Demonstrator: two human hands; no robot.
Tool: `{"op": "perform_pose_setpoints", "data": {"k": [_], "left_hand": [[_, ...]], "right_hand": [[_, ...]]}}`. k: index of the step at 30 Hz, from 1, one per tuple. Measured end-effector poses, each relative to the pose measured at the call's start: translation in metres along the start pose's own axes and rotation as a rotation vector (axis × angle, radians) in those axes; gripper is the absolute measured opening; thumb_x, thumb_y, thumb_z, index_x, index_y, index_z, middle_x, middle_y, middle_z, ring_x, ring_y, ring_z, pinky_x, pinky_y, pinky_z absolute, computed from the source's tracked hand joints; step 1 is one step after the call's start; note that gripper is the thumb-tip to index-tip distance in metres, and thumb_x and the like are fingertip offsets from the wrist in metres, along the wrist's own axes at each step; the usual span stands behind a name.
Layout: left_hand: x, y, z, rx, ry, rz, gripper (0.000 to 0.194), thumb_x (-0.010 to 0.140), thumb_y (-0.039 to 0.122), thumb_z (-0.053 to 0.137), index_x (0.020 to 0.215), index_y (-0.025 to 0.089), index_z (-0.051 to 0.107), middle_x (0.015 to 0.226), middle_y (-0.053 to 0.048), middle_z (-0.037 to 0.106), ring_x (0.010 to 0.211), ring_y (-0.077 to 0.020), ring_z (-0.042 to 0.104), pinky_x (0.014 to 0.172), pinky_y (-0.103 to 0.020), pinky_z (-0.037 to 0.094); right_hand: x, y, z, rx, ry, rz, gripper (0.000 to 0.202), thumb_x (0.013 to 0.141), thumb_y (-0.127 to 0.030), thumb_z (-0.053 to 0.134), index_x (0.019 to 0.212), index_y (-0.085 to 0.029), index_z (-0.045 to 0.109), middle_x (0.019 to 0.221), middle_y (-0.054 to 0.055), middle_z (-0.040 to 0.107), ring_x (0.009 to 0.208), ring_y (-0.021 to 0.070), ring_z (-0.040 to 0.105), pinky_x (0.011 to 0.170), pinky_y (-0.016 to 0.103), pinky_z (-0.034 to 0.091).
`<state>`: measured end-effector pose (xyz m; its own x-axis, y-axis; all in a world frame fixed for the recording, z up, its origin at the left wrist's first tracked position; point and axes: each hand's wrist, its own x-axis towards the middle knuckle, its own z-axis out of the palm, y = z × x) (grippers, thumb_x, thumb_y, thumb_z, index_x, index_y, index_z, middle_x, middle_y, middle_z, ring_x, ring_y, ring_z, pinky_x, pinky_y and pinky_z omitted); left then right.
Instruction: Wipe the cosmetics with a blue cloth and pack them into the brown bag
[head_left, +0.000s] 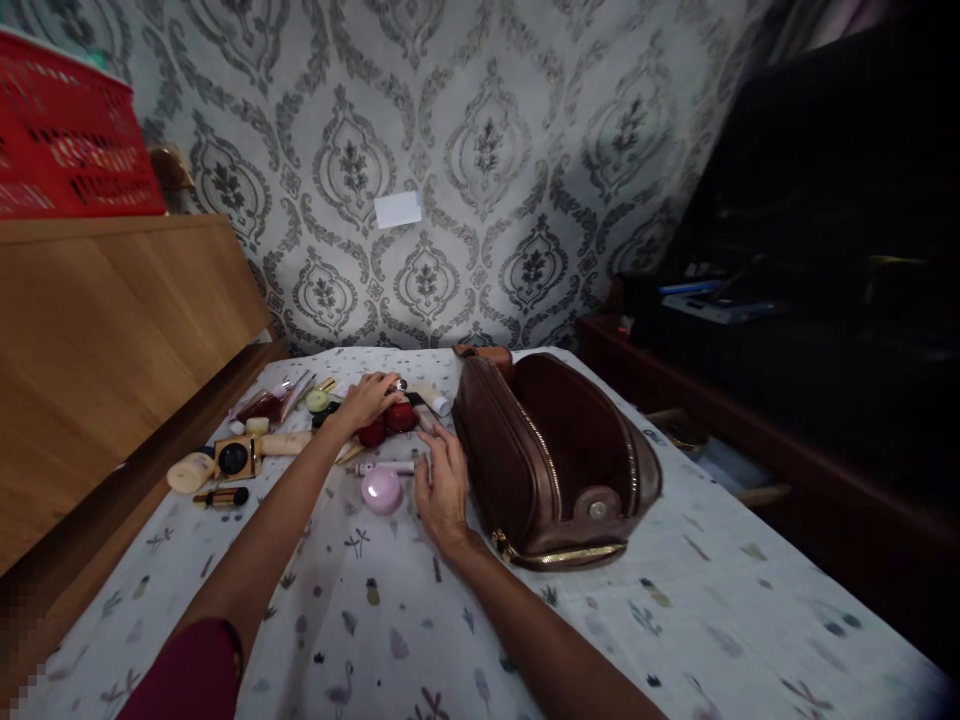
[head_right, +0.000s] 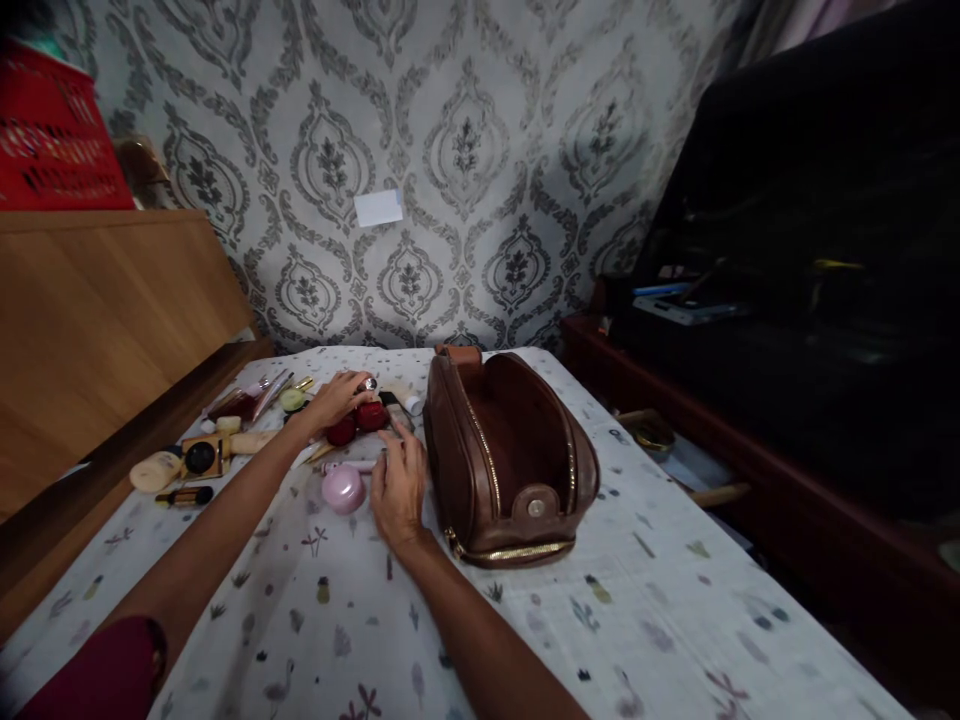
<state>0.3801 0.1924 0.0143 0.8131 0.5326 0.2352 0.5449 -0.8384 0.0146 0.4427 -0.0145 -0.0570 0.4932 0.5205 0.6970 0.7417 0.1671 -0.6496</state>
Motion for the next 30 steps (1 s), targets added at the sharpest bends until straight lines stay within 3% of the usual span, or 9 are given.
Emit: {"op": "perform_pose_setpoints", "data": {"k": [3,8,13,15,17,19,22,27,30], "left_hand": [[0.015,-0.006,0.002,0.018,-0.037,-0.108,0.031,0.099,0.041,0.049,0.124,0.025,0.057,0.122,-0.010,0.062,0.111,-0.0259,0.059,0.090,-0.044,0.052],[0.041,-0.003,0.007,0.040,-0.051,-0.251,0.040,0.094,0.038,0.061,0.128,0.017,0.056,0.127,-0.010,0.060,0.108,-0.0238,0.062,0.090,-0.046,0.055],[0.050,0.009,0.005,0.034,-0.012,-0.289,0.043,0.098,0.040,0.051,0.136,0.019,0.051,0.132,-0.013,0.057,0.117,-0.0285,0.058,0.096,-0.052,0.050],[0.040,0.016,0.003,0.022,0.005,-0.233,0.043,0.102,0.040,0.039,0.140,0.023,0.048,0.136,-0.014,0.054,0.125,-0.0297,0.053,0.098,-0.051,0.047],[0.022,0.022,0.002,0.013,-0.001,-0.135,0.042,0.101,0.042,0.038,0.139,0.029,0.051,0.143,-0.011,0.052,0.133,-0.0291,0.046,0.103,-0.050,0.042],[-0.001,0.026,0.003,0.016,-0.035,-0.036,0.036,0.096,0.046,0.049,0.128,0.034,0.060,0.145,-0.004,0.052,0.137,-0.0292,0.039,0.108,-0.052,0.036],[-0.032,0.025,0.005,0.042,-0.074,0.016,0.029,0.095,0.047,0.050,0.106,0.031,0.071,0.136,-0.001,0.060,0.138,-0.0312,0.037,0.109,-0.056,0.032],[-0.063,-0.003,0.000,0.100,-0.082,-0.026,0.031,0.087,0.037,0.058,0.116,0.029,0.065,0.139,-0.006,0.059,0.137,-0.0351,0.038,0.108,-0.060,0.032],[-0.076,-0.024,-0.006,0.131,-0.090,-0.063,0.029,0.085,0.032,0.058,0.112,0.028,0.066,0.142,-0.006,0.057,0.138,-0.0359,0.038,0.107,-0.060,0.035]], "right_hand": [[0.004,0.007,0.000,0.025,0.040,0.081,0.038,0.090,-0.016,0.042,0.122,-0.019,0.062,0.133,0.014,0.055,0.126,0.0258,0.052,0.107,0.047,0.044],[0.001,0.019,0.011,0.065,-0.018,0.141,0.038,0.091,-0.020,0.042,0.125,-0.017,0.059,0.134,0.016,0.053,0.127,0.0258,0.051,0.109,0.046,0.043],[-0.004,0.037,0.025,0.078,-0.034,0.244,0.042,0.089,-0.022,0.044,0.128,-0.016,0.057,0.136,0.018,0.052,0.131,0.0296,0.048,0.110,0.049,0.041],[-0.005,0.041,0.029,0.080,-0.037,0.254,0.042,0.089,-0.022,0.044,0.129,-0.016,0.057,0.137,0.017,0.051,0.132,0.0299,0.047,0.110,0.050,0.040],[-0.005,0.043,0.030,0.080,-0.051,0.244,0.042,0.089,-0.022,0.043,0.129,-0.016,0.057,0.136,0.017,0.053,0.131,0.0297,0.047,0.110,0.050,0.040],[-0.006,0.042,0.029,0.073,-0.084,0.212,0.042,0.090,-0.021,0.043,0.129,-0.015,0.056,0.132,0.018,0.056,0.128,0.0295,0.049,0.108,0.050,0.041],[-0.007,0.041,0.028,0.039,-0.149,0.133,0.046,0.087,-0.020,0.045,0.132,-0.015,0.053,0.130,0.018,0.058,0.125,0.0305,0.050,0.107,0.052,0.041],[-0.011,0.041,0.028,-0.037,-0.206,0.061,0.051,0.083,-0.018,0.048,0.134,-0.013,0.052,0.133,0.019,0.057,0.131,0.0333,0.045,0.109,0.056,0.037],[-0.013,0.042,0.027,-0.063,-0.237,0.049,0.052,0.083,-0.018,0.048,0.134,-0.010,0.052,0.135,0.021,0.056,0.132,0.0349,0.044,0.109,0.058,0.037]]}}
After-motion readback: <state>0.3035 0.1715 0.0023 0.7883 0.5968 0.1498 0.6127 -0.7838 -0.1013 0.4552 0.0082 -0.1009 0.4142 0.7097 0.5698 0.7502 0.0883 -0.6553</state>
